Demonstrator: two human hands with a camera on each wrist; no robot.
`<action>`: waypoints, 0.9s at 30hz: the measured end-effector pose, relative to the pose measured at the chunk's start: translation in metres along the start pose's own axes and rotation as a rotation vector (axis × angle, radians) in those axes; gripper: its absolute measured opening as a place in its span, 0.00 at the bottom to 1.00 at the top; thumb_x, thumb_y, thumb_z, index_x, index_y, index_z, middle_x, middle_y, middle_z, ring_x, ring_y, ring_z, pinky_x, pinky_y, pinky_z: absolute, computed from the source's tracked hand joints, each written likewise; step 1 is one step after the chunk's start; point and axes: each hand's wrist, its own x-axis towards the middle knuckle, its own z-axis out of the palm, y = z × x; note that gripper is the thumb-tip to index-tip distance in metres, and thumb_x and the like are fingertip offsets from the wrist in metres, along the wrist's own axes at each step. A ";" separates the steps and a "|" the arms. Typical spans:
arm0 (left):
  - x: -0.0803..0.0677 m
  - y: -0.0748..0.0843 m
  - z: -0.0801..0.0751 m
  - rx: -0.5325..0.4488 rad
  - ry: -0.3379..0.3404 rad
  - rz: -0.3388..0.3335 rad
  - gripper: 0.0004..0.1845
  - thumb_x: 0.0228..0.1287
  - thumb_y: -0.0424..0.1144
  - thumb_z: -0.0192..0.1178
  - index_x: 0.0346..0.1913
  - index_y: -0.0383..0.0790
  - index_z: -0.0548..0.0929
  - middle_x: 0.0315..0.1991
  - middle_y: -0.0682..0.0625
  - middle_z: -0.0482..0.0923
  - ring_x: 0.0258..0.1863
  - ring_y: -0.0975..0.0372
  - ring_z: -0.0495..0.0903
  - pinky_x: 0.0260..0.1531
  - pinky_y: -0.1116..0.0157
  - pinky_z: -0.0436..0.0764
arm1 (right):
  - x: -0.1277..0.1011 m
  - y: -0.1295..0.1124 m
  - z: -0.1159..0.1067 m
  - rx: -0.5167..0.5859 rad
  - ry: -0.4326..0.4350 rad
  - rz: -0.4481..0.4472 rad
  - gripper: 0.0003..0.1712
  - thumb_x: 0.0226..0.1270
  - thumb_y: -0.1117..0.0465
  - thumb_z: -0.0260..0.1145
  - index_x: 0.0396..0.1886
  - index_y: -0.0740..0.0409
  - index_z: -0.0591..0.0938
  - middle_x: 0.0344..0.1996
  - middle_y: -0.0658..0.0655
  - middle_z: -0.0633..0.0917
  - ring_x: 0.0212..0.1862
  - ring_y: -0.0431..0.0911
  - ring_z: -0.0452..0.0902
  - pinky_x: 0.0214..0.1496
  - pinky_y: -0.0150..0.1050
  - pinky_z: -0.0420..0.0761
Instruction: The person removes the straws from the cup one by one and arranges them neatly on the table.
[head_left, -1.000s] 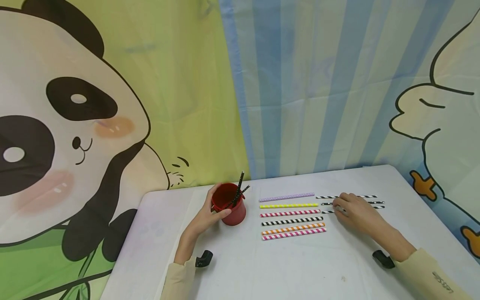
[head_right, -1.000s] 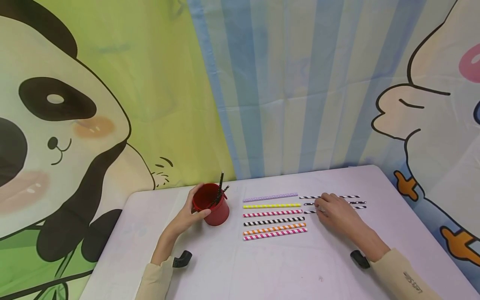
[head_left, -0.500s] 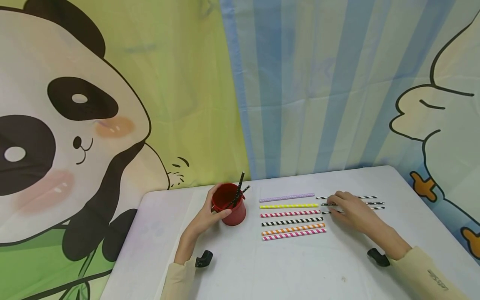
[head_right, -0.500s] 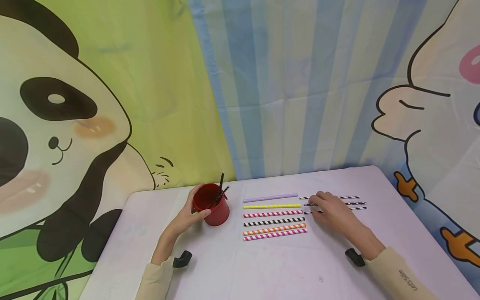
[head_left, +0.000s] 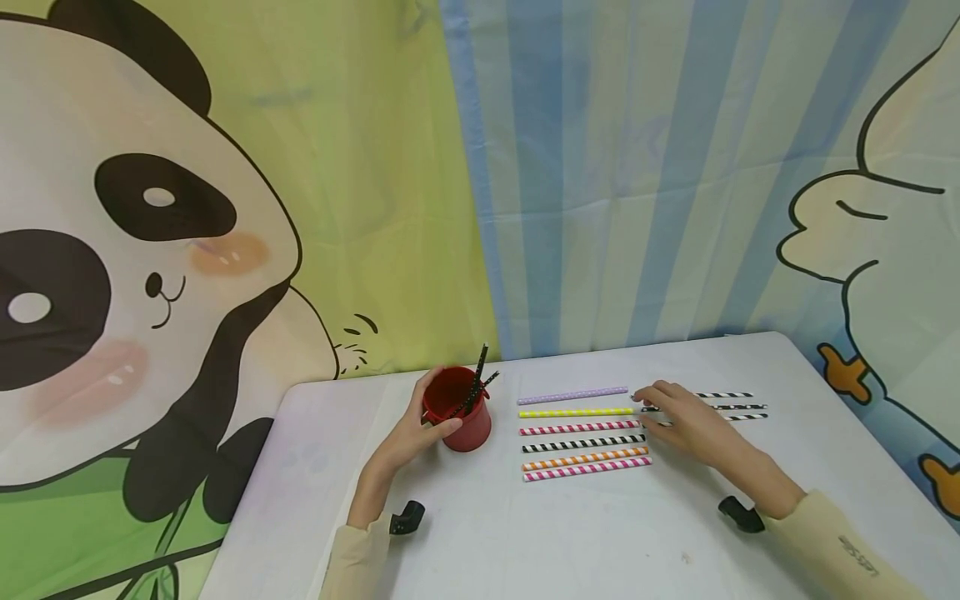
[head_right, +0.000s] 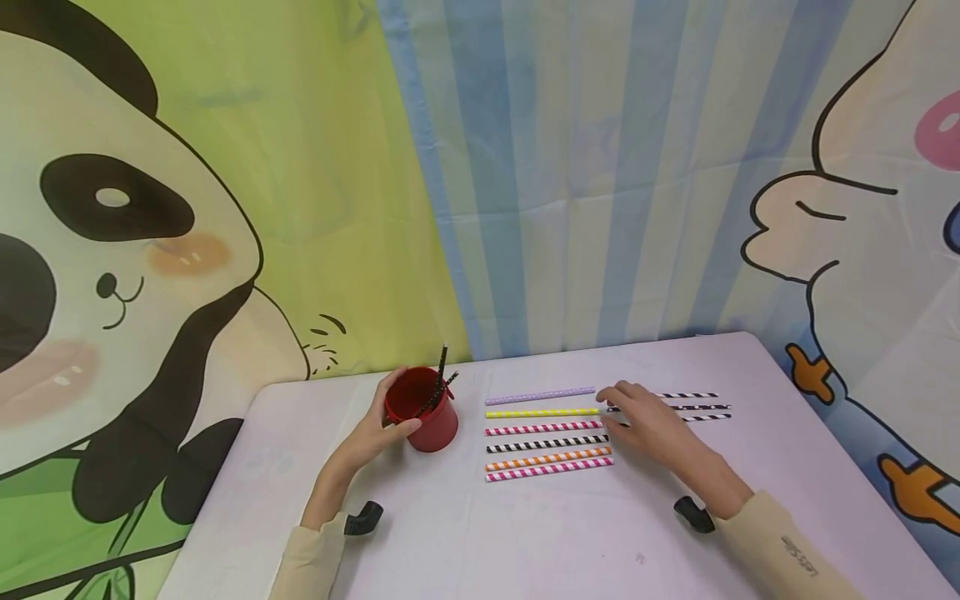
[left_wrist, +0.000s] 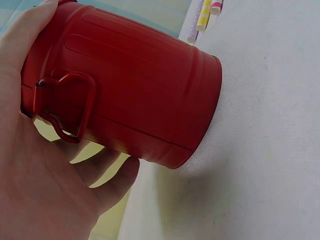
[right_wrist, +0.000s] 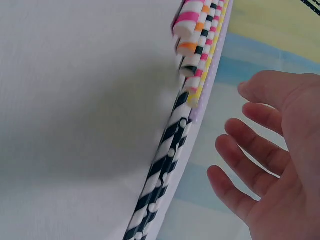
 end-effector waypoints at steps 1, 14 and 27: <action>0.000 0.000 0.000 0.000 0.000 0.001 0.48 0.63 0.45 0.68 0.78 0.67 0.49 0.73 0.53 0.58 0.74 0.50 0.57 0.68 0.39 0.67 | 0.000 -0.001 0.001 0.006 0.008 -0.006 0.19 0.60 0.64 0.75 0.51 0.57 0.82 0.43 0.55 0.84 0.43 0.48 0.82 0.42 0.46 0.83; 0.000 0.000 0.000 0.004 0.005 -0.006 0.48 0.64 0.45 0.68 0.77 0.69 0.49 0.73 0.54 0.58 0.75 0.51 0.56 0.69 0.38 0.66 | 0.010 -0.023 0.019 0.090 0.091 -0.032 0.22 0.62 0.62 0.73 0.55 0.54 0.79 0.51 0.53 0.80 0.51 0.49 0.79 0.47 0.47 0.83; 0.000 -0.001 0.001 0.002 0.011 -0.003 0.47 0.64 0.43 0.68 0.77 0.69 0.49 0.74 0.55 0.57 0.76 0.52 0.55 0.69 0.37 0.64 | 0.022 -0.052 0.029 0.242 0.047 0.060 0.21 0.68 0.59 0.68 0.60 0.54 0.78 0.54 0.54 0.80 0.53 0.50 0.77 0.51 0.46 0.82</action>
